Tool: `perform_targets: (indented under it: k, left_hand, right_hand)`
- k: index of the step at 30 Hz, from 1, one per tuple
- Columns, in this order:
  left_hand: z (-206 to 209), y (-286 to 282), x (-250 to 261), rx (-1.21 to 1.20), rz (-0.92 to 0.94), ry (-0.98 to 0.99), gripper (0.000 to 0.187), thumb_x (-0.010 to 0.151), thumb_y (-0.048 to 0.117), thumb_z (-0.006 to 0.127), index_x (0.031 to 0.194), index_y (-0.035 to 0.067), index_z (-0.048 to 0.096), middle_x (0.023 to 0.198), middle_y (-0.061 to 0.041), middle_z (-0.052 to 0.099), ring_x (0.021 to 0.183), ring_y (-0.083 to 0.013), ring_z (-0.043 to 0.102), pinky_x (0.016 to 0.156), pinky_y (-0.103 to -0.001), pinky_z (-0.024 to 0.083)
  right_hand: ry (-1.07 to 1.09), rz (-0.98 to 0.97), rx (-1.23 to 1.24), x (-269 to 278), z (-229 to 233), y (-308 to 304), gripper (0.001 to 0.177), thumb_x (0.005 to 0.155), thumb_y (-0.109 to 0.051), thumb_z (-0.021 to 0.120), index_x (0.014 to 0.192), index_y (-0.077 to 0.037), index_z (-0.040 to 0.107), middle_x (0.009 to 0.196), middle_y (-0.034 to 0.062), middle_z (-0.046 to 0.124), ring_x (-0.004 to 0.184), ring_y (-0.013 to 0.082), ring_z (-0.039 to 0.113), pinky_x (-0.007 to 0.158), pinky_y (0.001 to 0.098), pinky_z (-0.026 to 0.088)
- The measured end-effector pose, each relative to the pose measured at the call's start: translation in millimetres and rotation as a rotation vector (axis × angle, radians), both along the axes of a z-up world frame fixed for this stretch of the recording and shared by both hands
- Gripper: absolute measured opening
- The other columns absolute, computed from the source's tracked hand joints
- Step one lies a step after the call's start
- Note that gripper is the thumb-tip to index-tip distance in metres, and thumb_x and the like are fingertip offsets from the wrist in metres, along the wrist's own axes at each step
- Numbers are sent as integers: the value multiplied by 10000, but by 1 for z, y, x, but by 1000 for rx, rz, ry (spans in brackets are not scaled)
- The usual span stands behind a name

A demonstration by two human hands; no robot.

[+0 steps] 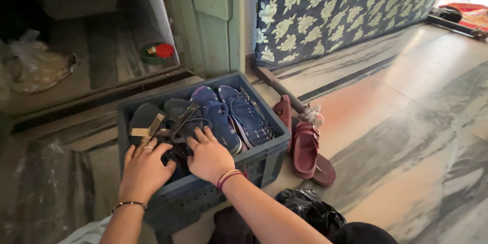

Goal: The person sits on the floor and wipes several pairs of sandals and flip-flops with a dark cloth. They handle each shoe individually, wiping the straps and soles, then place the cleaned shoes into a blue plastic crate.

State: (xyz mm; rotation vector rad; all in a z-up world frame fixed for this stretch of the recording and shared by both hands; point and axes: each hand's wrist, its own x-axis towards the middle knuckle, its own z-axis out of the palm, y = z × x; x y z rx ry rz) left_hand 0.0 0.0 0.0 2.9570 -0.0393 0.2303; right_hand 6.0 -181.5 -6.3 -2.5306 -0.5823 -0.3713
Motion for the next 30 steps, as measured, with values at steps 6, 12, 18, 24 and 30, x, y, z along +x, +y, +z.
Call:
perform_targets:
  k: [6,12,18,24,30]
  left_hand:
    - [0,-2,-6,-8,6,-68,256,766,320,721,1006,277,798,1439,-13,575,1438,-189,411,1216,-452,238]
    - [-4,2,-5,-39,-48,-133,198,769,236,690,883,276,847,1344,40,658,1401,-175,465,1193,-451,275]
    - [-5,0,-7,-30,-51,-225,240,799,238,673,992,214,813,1275,-10,683,1328,-205,518,1134,-443,330]
    - [-4,-5,-25,-12,-73,-316,240,878,294,624,1034,193,777,1260,9,696,1279,-175,577,1100,-417,411]
    - [-12,-20,-58,200,38,-362,414,962,440,476,1272,262,684,1397,-15,616,1380,-237,467,1143,-529,302]
  right_hand:
    - [-40,-162,29,-17,16,0,328,787,-215,723,1043,-12,690,1168,207,579,1132,411,543,966,458,467]
    - [-37,-135,13,-9,10,2,319,801,-243,730,978,21,703,1130,225,582,1116,421,550,973,456,476]
    - [-59,-119,43,-8,0,0,261,820,-222,694,936,12,709,1110,221,595,1112,411,563,959,465,482]
    - [-172,-124,56,-27,7,-4,233,899,-252,651,923,-30,716,1047,169,638,1103,377,579,959,475,444]
    - [-443,-148,5,-60,-6,-11,363,986,-391,578,1109,-81,721,1295,150,625,1347,378,476,1078,571,311]
